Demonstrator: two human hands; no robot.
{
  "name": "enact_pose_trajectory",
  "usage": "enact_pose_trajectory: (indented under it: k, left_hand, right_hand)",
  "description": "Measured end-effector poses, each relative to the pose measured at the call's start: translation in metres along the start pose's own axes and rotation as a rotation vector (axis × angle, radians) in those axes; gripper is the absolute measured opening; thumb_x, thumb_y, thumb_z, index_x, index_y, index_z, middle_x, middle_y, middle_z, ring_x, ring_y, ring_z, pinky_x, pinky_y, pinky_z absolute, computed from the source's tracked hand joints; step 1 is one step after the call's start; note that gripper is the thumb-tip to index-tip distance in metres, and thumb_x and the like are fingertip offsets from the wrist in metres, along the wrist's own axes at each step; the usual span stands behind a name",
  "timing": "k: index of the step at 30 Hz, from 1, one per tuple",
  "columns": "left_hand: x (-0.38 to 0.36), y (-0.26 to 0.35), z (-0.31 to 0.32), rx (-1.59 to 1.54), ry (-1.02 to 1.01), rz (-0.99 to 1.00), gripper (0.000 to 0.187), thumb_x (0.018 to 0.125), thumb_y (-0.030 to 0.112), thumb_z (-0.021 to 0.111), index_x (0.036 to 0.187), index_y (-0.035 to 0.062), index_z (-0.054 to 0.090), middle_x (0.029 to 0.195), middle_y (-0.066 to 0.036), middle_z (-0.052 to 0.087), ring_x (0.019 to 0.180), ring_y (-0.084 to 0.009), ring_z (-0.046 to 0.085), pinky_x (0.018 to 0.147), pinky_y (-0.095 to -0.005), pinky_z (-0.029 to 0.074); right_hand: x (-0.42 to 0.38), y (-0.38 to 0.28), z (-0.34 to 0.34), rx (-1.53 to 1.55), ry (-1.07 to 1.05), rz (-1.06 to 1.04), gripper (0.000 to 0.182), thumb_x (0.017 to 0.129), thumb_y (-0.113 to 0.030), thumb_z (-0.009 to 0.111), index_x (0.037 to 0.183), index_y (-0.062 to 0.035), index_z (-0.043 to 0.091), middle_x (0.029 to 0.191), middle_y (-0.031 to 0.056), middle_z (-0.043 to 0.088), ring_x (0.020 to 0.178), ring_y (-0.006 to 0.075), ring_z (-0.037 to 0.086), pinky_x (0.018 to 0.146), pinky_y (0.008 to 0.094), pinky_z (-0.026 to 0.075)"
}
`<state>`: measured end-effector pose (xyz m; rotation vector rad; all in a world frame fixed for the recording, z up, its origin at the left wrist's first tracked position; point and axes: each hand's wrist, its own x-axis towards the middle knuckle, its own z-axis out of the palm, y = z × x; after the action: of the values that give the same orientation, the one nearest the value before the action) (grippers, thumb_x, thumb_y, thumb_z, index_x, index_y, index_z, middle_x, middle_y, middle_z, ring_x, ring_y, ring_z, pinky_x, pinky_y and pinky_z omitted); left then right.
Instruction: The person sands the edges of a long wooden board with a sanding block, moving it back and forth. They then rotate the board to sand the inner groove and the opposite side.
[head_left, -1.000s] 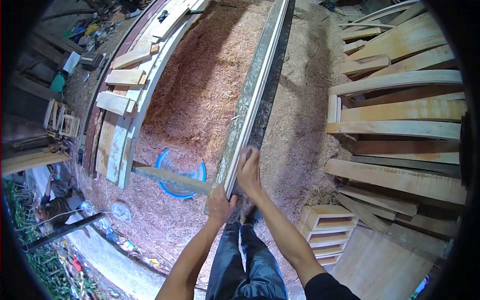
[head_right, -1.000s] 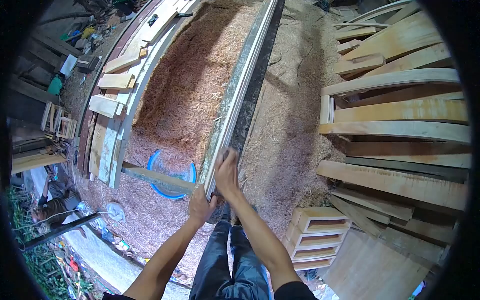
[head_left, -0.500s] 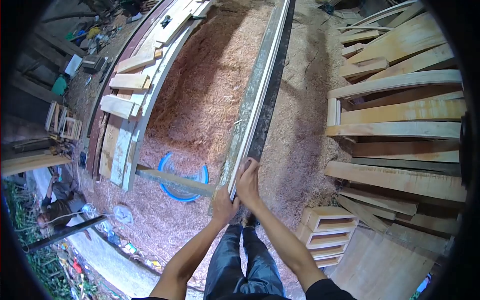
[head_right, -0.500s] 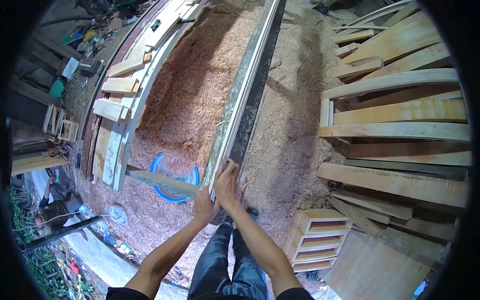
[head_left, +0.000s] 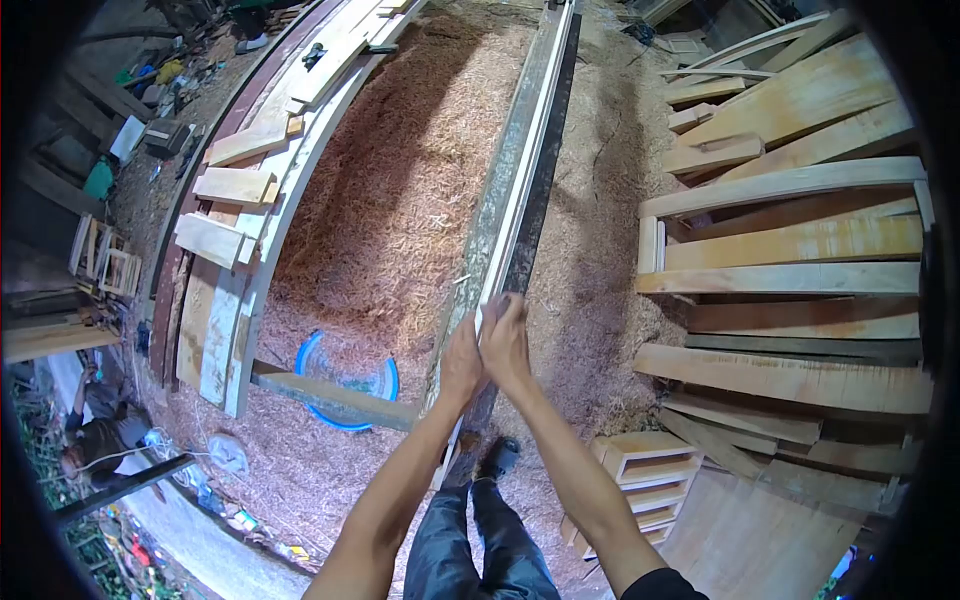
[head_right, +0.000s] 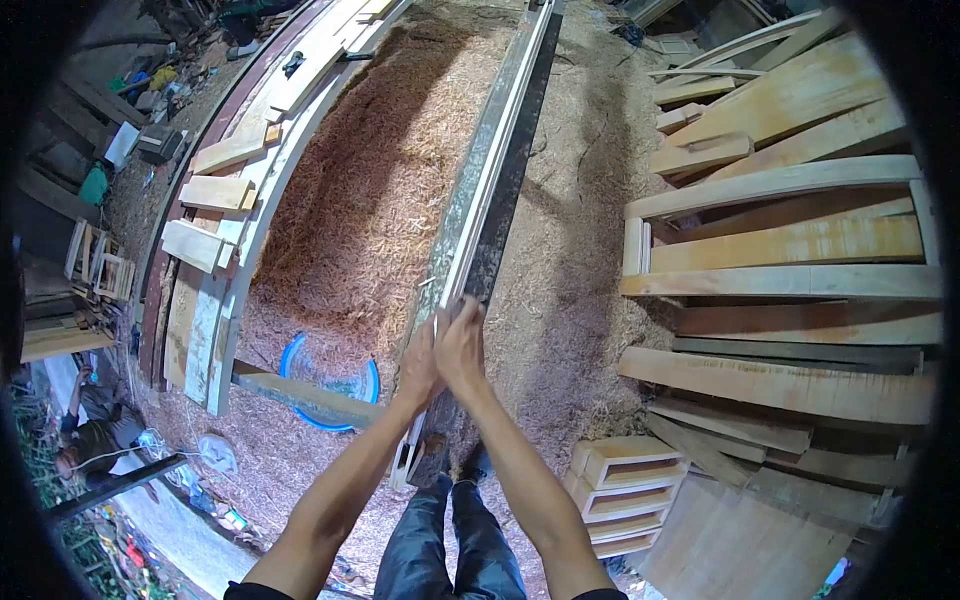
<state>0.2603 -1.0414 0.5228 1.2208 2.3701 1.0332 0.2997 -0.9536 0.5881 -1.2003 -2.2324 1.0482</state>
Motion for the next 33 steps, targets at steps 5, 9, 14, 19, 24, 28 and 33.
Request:
enact_pose_trajectory:
  k: [5, 9, 14, 19, 24, 28, 33]
  left_hand:
    - [0.019, 0.033, -0.03, -0.025, -0.243, -0.126, 0.058, 0.084, 0.014, 0.062, 0.134, -0.0026, 0.039, 0.124, -0.026, 0.051, 0.113, -0.0417, 0.051, 0.092, -0.0472, 0.045]
    - [0.018, 0.038, -0.031, 0.021, -0.187, -0.24, 0.07, 0.075, 0.013, 0.071, 0.134, -0.0016, 0.037, 0.123, -0.025, 0.051, 0.114, -0.0414, 0.051, 0.094, -0.0465, 0.045]
    - [0.012, 0.031, -0.025, 0.014, -0.161, -0.22, 0.075, 0.071, 0.011, 0.072, 0.136, -0.0028, 0.036, 0.125, -0.024, 0.051, 0.115, -0.0399, 0.051, 0.097, -0.0445, 0.045]
    - [0.015, 0.031, -0.027, 0.005, -0.164, -0.231, 0.075, 0.072, 0.012, 0.071, 0.136, -0.0037, 0.036, 0.124, -0.023, 0.051, 0.115, -0.0388, 0.05, 0.096, -0.0445, 0.046]
    - [0.013, 0.031, -0.025, 0.012, -0.161, -0.216, 0.073, 0.073, 0.013, 0.071, 0.136, -0.0028, 0.037, 0.123, -0.022, 0.052, 0.113, -0.0389, 0.052, 0.093, -0.045, 0.047]
    - [0.011, 0.017, -0.009, 0.024, -0.127, -0.181, 0.071, 0.073, 0.014, 0.07, 0.134, -0.002, 0.038, 0.121, -0.022, 0.053, 0.11, -0.0389, 0.053, 0.091, -0.0456, 0.048]
    - [0.014, 0.037, -0.028, 0.044, -0.226, -0.286, 0.073, 0.073, 0.014, 0.072, 0.135, -0.001, 0.037, 0.121, -0.022, 0.053, 0.111, -0.0385, 0.053, 0.09, -0.0457, 0.048]
  right_hand:
    - [0.028, 0.003, 0.012, -0.079, 0.048, -0.057, 0.034, 0.1, -0.026, 0.043, 0.112, 0.005, 0.037, 0.095, 0.0285, 0.053, 0.079, 0.0418, 0.058, 0.068, 0.049, 0.048]
    - [0.099, -0.028, -0.019, 0.01, -0.2, 0.268, 0.041, 0.103, -0.04, 0.03, 0.106, -0.0006, 0.04, 0.08, 0.0191, 0.059, 0.071, 0.0334, 0.062, 0.062, 0.0439, 0.051]
    - [0.089, -0.002, -0.043, 0.105, -0.019, 0.242, 0.039, 0.104, -0.036, 0.026, 0.114, 0.0, 0.038, 0.092, 0.0249, 0.059, 0.083, 0.032, 0.064, 0.069, 0.0471, 0.051]
    - [0.077, 0.018, -0.009, 0.15, 0.018, 0.166, 0.033, 0.103, -0.029, 0.034, 0.113, 0.0022, 0.036, 0.098, 0.0303, 0.056, 0.089, 0.0413, 0.059, 0.078, 0.0501, 0.046]
    - [0.062, -0.003, -0.007, 0.006, 0.076, 0.104, 0.024, 0.101, -0.019, 0.039, 0.103, 0.0042, 0.035, 0.09, 0.0278, 0.051, 0.081, 0.0437, 0.056, 0.075, 0.0499, 0.045]
    - [0.018, -0.021, -0.005, -0.011, -0.027, 0.199, 0.029, 0.101, -0.021, 0.037, 0.112, 0.0059, 0.034, 0.097, 0.0347, 0.052, 0.088, 0.0494, 0.055, 0.078, 0.053, 0.043]
    - [0.055, -0.018, -0.006, -0.013, 0.01, 0.251, 0.025, 0.102, -0.019, 0.034, 0.107, 0.0053, 0.035, 0.086, 0.03, 0.053, 0.077, 0.0452, 0.056, 0.071, 0.0523, 0.044]
